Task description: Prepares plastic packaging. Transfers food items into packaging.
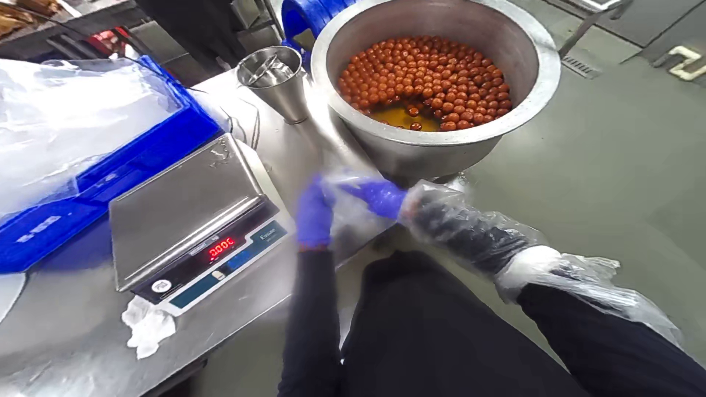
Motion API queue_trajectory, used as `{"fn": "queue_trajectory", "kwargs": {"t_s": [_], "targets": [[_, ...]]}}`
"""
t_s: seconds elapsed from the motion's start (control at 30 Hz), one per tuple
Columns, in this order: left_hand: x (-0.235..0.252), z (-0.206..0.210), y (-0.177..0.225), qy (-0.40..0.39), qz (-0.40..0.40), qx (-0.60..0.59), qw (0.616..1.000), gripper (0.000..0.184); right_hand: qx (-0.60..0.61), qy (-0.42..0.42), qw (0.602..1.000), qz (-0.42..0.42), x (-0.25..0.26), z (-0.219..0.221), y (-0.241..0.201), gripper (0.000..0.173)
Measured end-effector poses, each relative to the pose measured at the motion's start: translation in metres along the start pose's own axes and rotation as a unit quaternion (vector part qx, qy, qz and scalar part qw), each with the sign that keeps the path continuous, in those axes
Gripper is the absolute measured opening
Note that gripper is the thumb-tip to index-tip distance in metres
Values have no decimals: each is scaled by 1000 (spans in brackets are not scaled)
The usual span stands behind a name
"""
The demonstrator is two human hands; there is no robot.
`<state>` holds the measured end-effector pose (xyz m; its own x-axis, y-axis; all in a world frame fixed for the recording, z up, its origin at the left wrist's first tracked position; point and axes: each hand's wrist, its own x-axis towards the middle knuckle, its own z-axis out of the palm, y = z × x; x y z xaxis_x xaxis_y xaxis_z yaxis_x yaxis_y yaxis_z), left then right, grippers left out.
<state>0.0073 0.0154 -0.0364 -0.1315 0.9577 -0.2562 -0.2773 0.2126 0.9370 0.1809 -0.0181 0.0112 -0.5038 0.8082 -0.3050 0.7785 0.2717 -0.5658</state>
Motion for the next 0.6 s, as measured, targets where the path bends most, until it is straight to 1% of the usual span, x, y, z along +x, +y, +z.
{"fn": "queue_trajectory", "kwargs": {"t_s": [0.07, 0.13, 0.2, 0.23, 0.3, 0.37, 0.43, 0.5, 0.53, 0.6], "targets": [[-1, 9, 1, 22, 74, 71, 994, 28, 35, 0, 999, 23, -8, -14, -14, 71], [-3, 16, 6, 42, 138, 131, 981, 26, 54, 25, 997, 39, 1, -13, -14, 65], [1, 19, 0, 40, 197, 143, 969, 21, -2, 51, 998, 41, 42, 19, 21, 65], [3, 22, -7, 36, 209, 139, 967, 20, -32, 31, 998, 54, 59, 33, 36, 63], [5, 29, -16, 34, 202, 147, 968, 18, -56, -31, 995, 78, 73, 44, 52, 57], [6, 36, -19, 36, 174, 163, 970, 18, -59, -68, 993, 73, 77, 42, 61, 57], [13, 38, -16, 38, 131, 189, 972, 22, -64, -75, 995, 32, 82, 35, 68, 58], [21, 39, -11, 37, 80, 216, 972, 28, -55, -60, 997, -12, 87, 30, 76, 59], [24, 41, -7, 41, 63, 220, 973, 29, -44, -47, 998, -28, 89, 24, 78, 64], [26, 45, -5, 59, 47, 224, 972, 30, -30, -23, 998, -58, 88, 11, 79, 80]]}}
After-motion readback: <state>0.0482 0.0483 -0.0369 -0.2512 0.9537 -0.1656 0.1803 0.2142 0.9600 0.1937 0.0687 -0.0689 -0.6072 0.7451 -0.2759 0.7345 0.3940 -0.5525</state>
